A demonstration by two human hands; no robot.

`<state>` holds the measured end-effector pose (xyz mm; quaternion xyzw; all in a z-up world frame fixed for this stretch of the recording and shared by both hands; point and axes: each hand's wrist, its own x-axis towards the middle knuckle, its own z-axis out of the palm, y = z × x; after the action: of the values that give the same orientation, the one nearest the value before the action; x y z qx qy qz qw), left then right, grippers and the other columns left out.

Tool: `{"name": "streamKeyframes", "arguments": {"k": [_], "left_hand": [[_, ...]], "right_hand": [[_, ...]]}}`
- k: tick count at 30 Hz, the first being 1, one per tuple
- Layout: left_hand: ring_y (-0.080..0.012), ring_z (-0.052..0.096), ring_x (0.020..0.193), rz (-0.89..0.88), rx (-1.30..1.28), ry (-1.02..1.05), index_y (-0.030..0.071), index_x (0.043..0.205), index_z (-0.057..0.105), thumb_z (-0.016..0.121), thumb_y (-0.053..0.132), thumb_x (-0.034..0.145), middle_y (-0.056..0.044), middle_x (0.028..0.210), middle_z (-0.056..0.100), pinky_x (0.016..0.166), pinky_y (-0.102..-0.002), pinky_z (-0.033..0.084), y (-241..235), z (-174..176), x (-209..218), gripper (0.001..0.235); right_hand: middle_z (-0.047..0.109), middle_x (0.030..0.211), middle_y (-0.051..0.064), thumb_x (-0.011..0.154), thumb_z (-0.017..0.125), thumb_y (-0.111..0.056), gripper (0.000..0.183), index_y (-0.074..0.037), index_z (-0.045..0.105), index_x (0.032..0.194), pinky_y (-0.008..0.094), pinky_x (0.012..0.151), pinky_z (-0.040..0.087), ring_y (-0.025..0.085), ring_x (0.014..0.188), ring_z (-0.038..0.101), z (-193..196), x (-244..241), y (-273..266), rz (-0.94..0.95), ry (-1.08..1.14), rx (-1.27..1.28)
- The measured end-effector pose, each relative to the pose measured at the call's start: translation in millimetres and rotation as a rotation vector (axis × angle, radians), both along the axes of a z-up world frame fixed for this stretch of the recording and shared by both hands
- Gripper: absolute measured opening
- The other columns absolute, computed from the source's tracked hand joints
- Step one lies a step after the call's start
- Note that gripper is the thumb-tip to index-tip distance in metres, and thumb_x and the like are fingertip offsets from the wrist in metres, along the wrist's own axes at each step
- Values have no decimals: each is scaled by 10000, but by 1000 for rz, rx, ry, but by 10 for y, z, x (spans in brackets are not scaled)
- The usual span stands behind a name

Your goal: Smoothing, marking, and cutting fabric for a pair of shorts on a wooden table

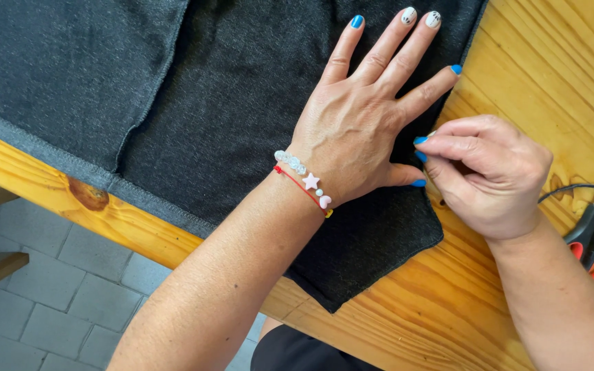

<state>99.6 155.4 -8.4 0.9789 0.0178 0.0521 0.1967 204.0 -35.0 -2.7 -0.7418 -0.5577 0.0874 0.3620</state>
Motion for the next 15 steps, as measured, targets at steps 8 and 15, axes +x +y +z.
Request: {"name": "streamKeyframes", "arguments": {"k": [8,15], "left_hand": [[-335,202,1571,4,-5,-10,260,1580,510,864,811,654,-175,1663,183,1287,-594,172,2,-13,5,1134],[-305,192,1573,-40,12,-8,184,1610,434,851,828,728,-135,1675,218,1285,-580,167,40,244,-90,1169]], "right_hand": [[699,939,254,891,796,174,122,69,756,938,359,763,541,302,799,674,69,-27,-23,49,42,-4],[678,1117,306,1081,733,56,143,159,699,1174,395,959,523,347,1013,659,104,-218,-296,-300,61,46]]}}
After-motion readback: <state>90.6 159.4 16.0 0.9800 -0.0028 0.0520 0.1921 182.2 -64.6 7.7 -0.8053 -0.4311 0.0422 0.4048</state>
